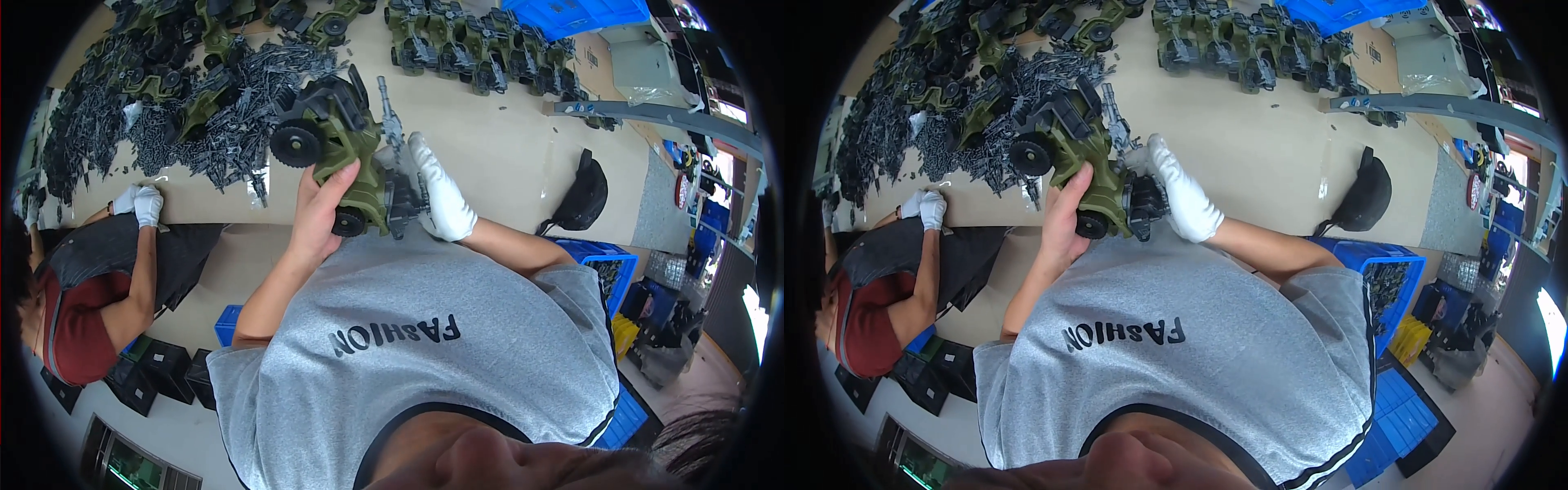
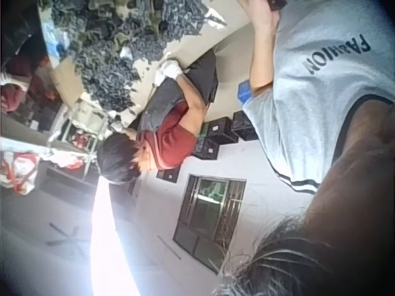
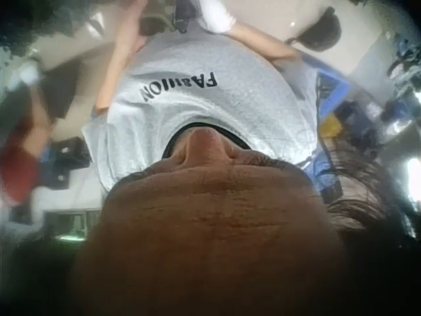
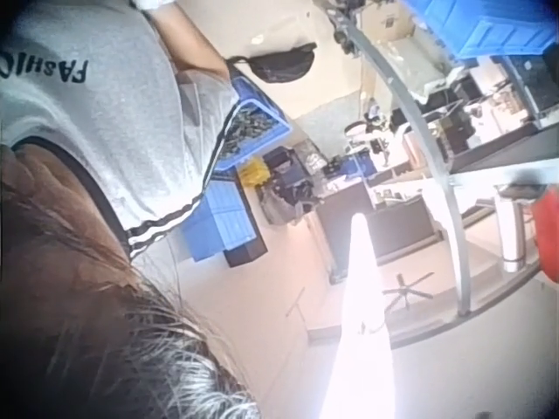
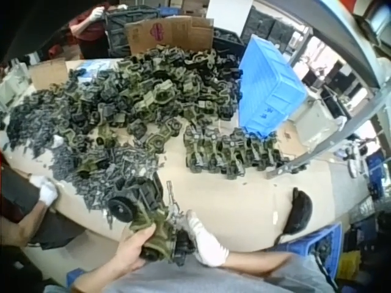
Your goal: The person assembles plastic toy cars by hand, attaching car parts and plastic components to them at a factory workbench.
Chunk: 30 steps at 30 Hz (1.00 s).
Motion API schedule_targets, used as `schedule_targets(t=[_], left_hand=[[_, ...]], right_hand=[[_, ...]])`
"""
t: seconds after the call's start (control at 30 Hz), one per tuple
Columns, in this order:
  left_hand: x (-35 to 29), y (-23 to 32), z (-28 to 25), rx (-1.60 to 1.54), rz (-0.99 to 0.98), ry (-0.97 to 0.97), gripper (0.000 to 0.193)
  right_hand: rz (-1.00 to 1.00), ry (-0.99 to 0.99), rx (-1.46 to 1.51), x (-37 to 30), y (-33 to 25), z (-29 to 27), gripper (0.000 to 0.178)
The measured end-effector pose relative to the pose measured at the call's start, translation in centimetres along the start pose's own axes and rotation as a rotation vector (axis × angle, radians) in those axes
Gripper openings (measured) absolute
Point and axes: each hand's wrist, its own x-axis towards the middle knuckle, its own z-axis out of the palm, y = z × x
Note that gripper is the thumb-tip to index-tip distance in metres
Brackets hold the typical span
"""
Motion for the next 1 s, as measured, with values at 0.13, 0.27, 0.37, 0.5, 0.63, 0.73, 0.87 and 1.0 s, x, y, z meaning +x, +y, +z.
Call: schedule_targets(t=[0.13,0.27,0.37,0.5,0.63,0.73,0.87,1.0], left_hand=[[0.7,-0.1,0.7,0.039,-0.031,-0.030,0.038],[3.9,-2.8,1.6,0.144,-0.055,-0.100,0.041],[9.7,-10.3,1.7,0.284,-0.245,-0.076,0.050],[18.5,-22.8,6.4,0.981,-0.401,-0.534,0.083],[19.8,-29.8,16.5,0.866,-0.102,-0.916,0.074],[20.3,-29.3,14.5,1.152,0.052,-0.876,0.070],[19.9,-20.0,4.2,0.993,0.075,-0.747,0.035],[23.9,-3.4,-5.3,1.309,0.857,0.128,0.035]], right_hand=[[-0.063,-0.072,0.017,-0.6,0.1,-1.9,0.056],[-0.218,0.227,0.002,0.9,3.2,-5.0,0.057],[-0.212,0.157,-0.099,2.4,6.1,-13.4,0.063],[-0.050,0.562,0.027,-0.6,8.9,-27.0,0.079],[0.030,1.097,-0.306,-6.8,4.5,-44.9,0.066],[-0.222,0.860,0.202,-6.3,0.2,-44.8,0.070],[-0.446,1.294,-0.217,-2.1,-1.7,-38.8,0.053],[-1.050,1.164,-0.853,5.5,-4.3,-23.2,0.029]])
